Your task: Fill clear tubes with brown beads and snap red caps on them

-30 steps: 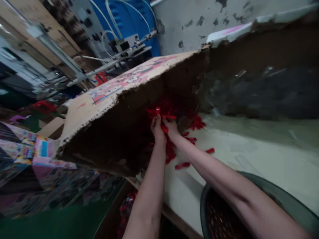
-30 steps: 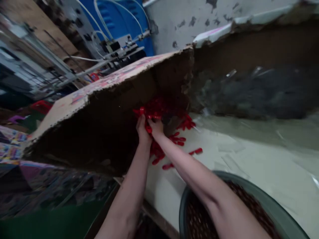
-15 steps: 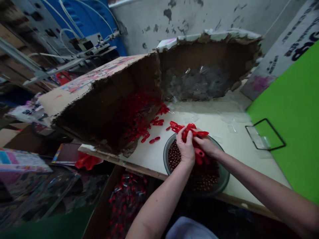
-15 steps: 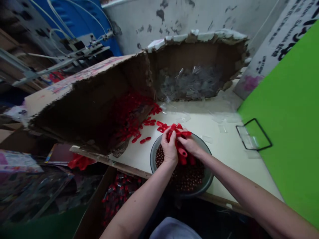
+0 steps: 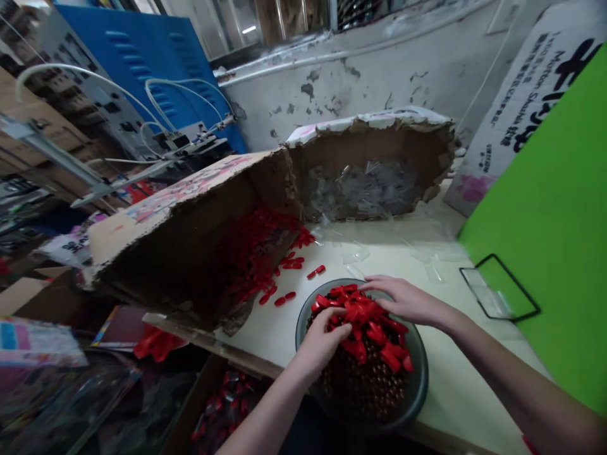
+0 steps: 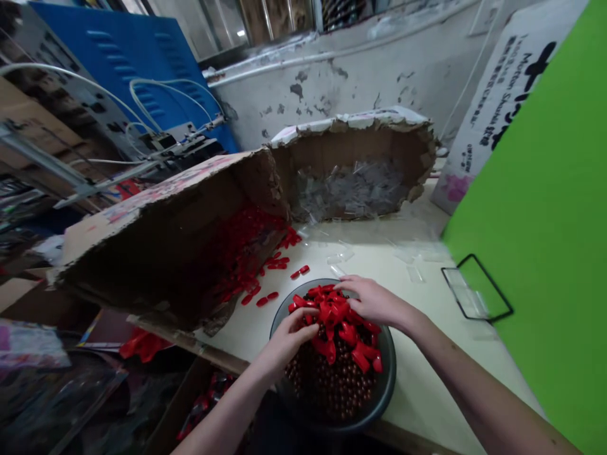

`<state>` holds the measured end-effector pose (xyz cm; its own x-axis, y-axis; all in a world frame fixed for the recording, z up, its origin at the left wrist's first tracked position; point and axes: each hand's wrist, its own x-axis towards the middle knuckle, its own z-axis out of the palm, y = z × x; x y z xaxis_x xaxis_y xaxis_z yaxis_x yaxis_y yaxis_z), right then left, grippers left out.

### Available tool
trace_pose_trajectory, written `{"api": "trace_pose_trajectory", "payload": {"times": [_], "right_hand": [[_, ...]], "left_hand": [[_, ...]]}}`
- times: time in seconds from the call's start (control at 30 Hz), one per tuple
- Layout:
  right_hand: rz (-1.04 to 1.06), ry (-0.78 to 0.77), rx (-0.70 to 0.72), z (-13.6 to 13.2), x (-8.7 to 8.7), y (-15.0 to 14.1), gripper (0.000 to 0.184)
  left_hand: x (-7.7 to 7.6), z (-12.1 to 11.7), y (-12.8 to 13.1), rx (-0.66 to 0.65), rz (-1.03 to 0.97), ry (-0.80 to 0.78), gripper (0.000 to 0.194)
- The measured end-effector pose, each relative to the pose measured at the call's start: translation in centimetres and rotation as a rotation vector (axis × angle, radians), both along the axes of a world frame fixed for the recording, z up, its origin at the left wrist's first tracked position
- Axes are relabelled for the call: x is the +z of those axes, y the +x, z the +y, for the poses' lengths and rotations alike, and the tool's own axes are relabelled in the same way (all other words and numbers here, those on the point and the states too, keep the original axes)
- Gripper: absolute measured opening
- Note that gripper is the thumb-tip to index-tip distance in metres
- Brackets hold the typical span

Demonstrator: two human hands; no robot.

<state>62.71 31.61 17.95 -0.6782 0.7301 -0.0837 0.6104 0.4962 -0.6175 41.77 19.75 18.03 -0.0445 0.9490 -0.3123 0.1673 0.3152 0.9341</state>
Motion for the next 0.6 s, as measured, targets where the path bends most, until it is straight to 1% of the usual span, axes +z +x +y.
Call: {"api": "trace_pose_trajectory", "payload": {"times": [0.07, 0.1, 0.13, 0.17, 0.2, 0.23, 0.3, 0.33, 0.4, 0.43, 0.47, 0.53, 0.6], "right_hand": [[0.094, -0.020, -0.102, 3.3, -0.7, 0.8, 0.040], [0.131, -0.044, -0.152, 5.2, -1.2, 1.1, 0.039], [0.155, -0.063, -0.199, 7.1, -1.9, 1.2, 0.039], [0.166, -0.065, -0.241, 9.1, -2.5, 1.0, 0.041], [0.159, -0.040, -0.274, 11.1, -3.2, 0.5, 0.043], [0.127, 0.015, -0.288, 13.0, -3.7, -0.4, 0.045], [0.027, 0.151, -0.258, 16.7, -4.6, -3.4, 0.051], [-0.026, 0.210, -0.225, 18.4, -5.0, -5.4, 0.054], [-0.087, 0.262, -0.157, 21.6, -5.8, -10.0, 0.059], [-0.102, 0.268, -0.134, 23.0, -6.2, -12.4, 0.062], [-0.111, 0.270, -0.117, 24.3, -6.6, -14.7, 0.062], [-0.132, 0.270, -0.083, 26.5, -7.6, -18.5, 0.059], [-0.136, 0.263, -0.027, 28.0, -8.5, -21.0, 0.050]], "left_hand": [[1.0, 0.4, -1.3, -0.088, 0.001, -0.003, 0.034], [1.1, 1.0, -2.3, -0.103, 0.000, 0.010, 0.034], [0.8, 1.9, -3.4, -0.090, 0.011, 0.033, 0.034], [0.1, 3.1, -4.7, -0.044, 0.039, 0.067, 0.034], [-1.0, 4.4, -6.1, 0.036, 0.091, 0.109, 0.034], [-2.5, 5.9, -7.5, 0.135, 0.171, 0.155, 0.033], [-6.4, 8.8, -9.9, 0.318, 0.390, 0.219, 0.035], [-8.4, 10.0, -10.8, 0.352, 0.518, 0.224, 0.037], [-12.0, 11.5, -11.6, 0.311, 0.767, 0.204, 0.042], [-13.4, 11.9, -11.6, 0.281, 0.892, 0.191, 0.043], [-14.5, 12.0, -11.4, 0.255, 1.007, 0.182, 0.043], [-15.8, 11.8, -10.7, 0.229, 1.188, 0.171, 0.043], [-16.4, 11.6, -10.3, 0.211, 1.283, 0.162, 0.044]]}}
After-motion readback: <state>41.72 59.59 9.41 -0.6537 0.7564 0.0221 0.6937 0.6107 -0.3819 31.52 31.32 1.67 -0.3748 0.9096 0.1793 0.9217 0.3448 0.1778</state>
